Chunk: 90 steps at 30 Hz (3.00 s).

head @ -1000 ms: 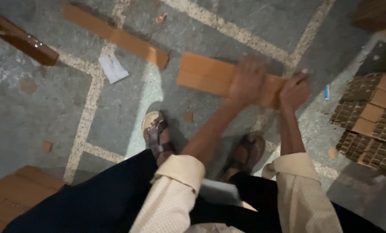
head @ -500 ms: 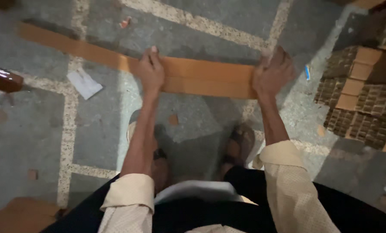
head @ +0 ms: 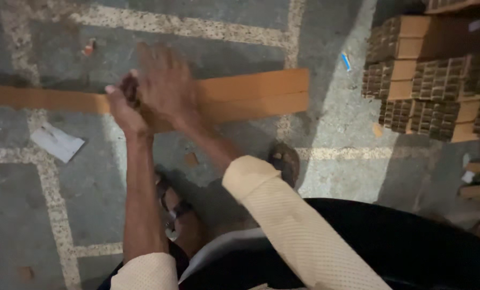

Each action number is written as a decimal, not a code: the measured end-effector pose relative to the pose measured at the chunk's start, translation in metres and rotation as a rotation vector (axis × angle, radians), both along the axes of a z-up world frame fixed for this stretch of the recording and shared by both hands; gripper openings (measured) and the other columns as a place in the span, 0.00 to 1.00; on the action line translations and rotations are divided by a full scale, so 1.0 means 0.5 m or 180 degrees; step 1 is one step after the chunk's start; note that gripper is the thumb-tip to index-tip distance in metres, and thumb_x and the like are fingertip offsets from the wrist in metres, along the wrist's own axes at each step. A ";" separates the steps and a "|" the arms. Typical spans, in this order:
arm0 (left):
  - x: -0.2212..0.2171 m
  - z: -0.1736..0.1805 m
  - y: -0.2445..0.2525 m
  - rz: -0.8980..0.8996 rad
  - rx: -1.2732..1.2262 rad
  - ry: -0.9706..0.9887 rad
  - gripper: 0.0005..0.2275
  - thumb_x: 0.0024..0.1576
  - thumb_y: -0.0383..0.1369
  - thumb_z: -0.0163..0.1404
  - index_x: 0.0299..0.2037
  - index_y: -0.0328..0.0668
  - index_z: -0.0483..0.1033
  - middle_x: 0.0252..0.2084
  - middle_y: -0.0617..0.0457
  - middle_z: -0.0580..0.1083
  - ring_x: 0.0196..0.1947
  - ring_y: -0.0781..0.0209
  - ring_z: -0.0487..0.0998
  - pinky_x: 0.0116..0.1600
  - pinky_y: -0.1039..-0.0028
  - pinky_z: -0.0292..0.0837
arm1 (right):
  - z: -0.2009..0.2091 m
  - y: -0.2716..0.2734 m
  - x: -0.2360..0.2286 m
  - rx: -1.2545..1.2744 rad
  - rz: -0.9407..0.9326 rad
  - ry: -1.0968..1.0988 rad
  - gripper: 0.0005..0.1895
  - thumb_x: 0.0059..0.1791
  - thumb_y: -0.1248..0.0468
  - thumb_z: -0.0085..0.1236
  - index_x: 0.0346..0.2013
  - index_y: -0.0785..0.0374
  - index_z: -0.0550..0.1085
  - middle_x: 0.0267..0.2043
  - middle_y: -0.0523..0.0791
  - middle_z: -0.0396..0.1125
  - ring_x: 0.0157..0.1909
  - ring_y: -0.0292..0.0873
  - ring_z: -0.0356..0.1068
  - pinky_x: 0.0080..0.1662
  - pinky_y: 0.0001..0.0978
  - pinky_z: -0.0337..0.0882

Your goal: The person assembles a small cardboard box by hand on a concrete floor. They fold the flaps, align the edges, and press the seams to form the box structure. The person handles multiple cardboard pieces and stacks the finished box with others.

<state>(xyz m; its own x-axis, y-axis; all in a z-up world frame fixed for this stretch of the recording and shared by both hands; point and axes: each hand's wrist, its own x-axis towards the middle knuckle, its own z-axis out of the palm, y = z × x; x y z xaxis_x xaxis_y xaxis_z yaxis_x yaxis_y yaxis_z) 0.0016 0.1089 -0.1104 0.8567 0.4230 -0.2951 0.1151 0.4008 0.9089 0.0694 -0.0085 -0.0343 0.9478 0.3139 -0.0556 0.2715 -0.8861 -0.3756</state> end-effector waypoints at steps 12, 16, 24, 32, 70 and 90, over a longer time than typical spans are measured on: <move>0.015 0.153 -0.083 -0.0056 0.3159 0.0367 0.17 0.69 0.38 0.43 0.51 0.27 0.76 0.45 0.37 0.77 0.45 0.41 0.77 0.53 0.61 0.70 | 0.012 -0.267 0.018 -0.0017 0.0191 -0.1297 0.23 0.50 0.50 0.53 0.60 0.37 0.65 0.70 0.52 0.60 0.71 0.54 0.59 0.67 0.58 0.54; 0.013 0.192 -0.105 -0.0494 0.4330 0.0072 0.17 0.64 0.35 0.51 0.58 0.28 0.73 0.57 0.35 0.74 0.58 0.35 0.72 0.64 0.49 0.61 | 0.040 -0.482 0.035 0.0158 -0.1172 0.0227 0.38 0.55 0.52 0.51 0.76 0.61 0.52 0.62 0.58 0.67 0.60 0.59 0.68 0.74 0.64 0.48; 0.117 0.104 -0.469 -0.0978 0.4103 -0.0688 0.19 0.64 0.42 0.54 0.56 0.33 0.77 0.64 0.35 0.67 0.69 0.33 0.61 0.74 0.40 0.47 | -0.106 -0.585 0.041 0.0202 -0.1363 -0.0985 0.37 0.51 0.54 0.59 0.70 0.67 0.59 0.64 0.59 0.65 0.64 0.61 0.64 0.64 0.52 0.64; 0.176 0.096 -0.592 -0.0920 0.2789 -0.1354 0.21 0.62 0.38 0.51 0.63 0.38 0.68 0.62 0.36 0.69 0.66 0.33 0.66 0.73 0.46 0.57 | -0.063 -0.596 0.071 0.0809 -0.1920 -0.0330 0.28 0.57 0.57 0.44 0.70 0.69 0.61 0.60 0.58 0.68 0.60 0.60 0.68 0.63 0.45 0.68; 0.086 0.121 -0.042 0.0132 0.3696 -0.0271 0.14 0.74 0.35 0.41 0.60 0.30 0.70 0.55 0.34 0.75 0.53 0.38 0.79 0.57 0.57 0.75 | 0.021 -0.089 -0.005 0.0161 0.0292 -0.0368 0.30 0.60 0.43 0.31 0.70 0.59 0.60 0.69 0.53 0.60 0.70 0.57 0.59 0.70 0.64 0.48; 0.125 0.200 -0.249 0.0214 0.2279 -0.1329 0.19 0.73 0.41 0.41 0.66 0.34 0.67 0.58 0.41 0.76 0.60 0.46 0.78 0.65 0.63 0.71 | 0.088 -0.234 -0.027 0.0625 -0.0241 0.0821 0.14 0.56 0.58 0.53 0.53 0.61 0.74 0.60 0.52 0.70 0.67 0.56 0.66 0.68 0.49 0.64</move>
<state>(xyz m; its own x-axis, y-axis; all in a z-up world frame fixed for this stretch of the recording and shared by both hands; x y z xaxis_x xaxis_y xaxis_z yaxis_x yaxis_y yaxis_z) 0.0642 -0.0158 -0.0102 0.8022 0.4419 0.4016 -0.2918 -0.2966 0.9093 0.0558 -0.1254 0.0098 0.9315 0.2716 -0.2422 0.0813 -0.8041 -0.5890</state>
